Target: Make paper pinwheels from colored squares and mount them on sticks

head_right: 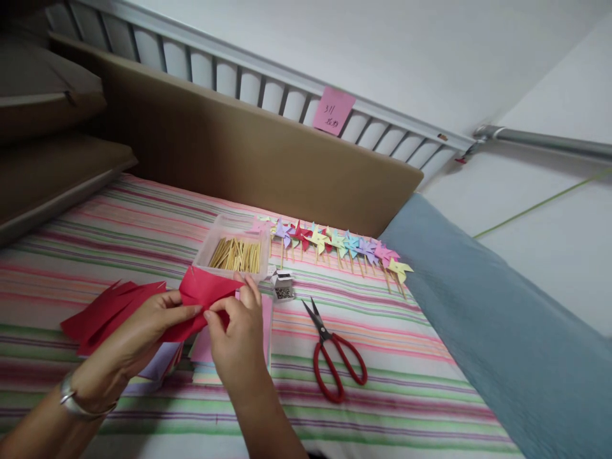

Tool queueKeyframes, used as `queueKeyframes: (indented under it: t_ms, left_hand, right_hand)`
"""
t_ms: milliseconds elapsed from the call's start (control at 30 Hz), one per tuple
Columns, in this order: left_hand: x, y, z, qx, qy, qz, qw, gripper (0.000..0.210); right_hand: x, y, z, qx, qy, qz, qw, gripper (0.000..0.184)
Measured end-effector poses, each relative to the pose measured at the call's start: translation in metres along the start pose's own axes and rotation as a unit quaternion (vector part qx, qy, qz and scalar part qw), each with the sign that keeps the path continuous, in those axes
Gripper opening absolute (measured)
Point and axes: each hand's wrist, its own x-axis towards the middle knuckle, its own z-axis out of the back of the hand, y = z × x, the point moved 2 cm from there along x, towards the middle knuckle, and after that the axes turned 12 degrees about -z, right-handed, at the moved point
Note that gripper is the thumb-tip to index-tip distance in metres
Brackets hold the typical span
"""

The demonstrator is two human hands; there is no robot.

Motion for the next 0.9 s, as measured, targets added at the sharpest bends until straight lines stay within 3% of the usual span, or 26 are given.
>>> queueKeyframes:
  t_ms: [433,533,667,800,900]
  left_hand:
    - [0.001,0.003,0.001,0.005,-0.012,0.003,1.000,0.026]
    - [0.002,0.000,0.002,0.025,-0.010,-0.007,1.000,0.022]
    - [0.003,0.001,0.004,0.058,0.008,0.000,0.998,0.019]
    - [0.004,0.005,0.005,0.058,0.029,0.020,0.998,0.021]
    - [0.005,0.006,0.006,0.041,0.030,0.019,0.999,0.022]
  right_hand:
    - [0.001,0.000,-0.002,-0.017,-0.011,-0.017,1.000,0.013]
    - [0.004,-0.002,0.011,-0.007,-0.037,-0.032,0.999,0.011]
    - [0.008,0.000,0.037,0.017,-0.090,-0.023,0.996,0.030]
    - [0.006,0.007,0.042,-0.024,-0.052,0.010,0.998,0.012]
    - [0.001,0.012,0.036,-0.059,-0.041,0.035,0.997,0.012]
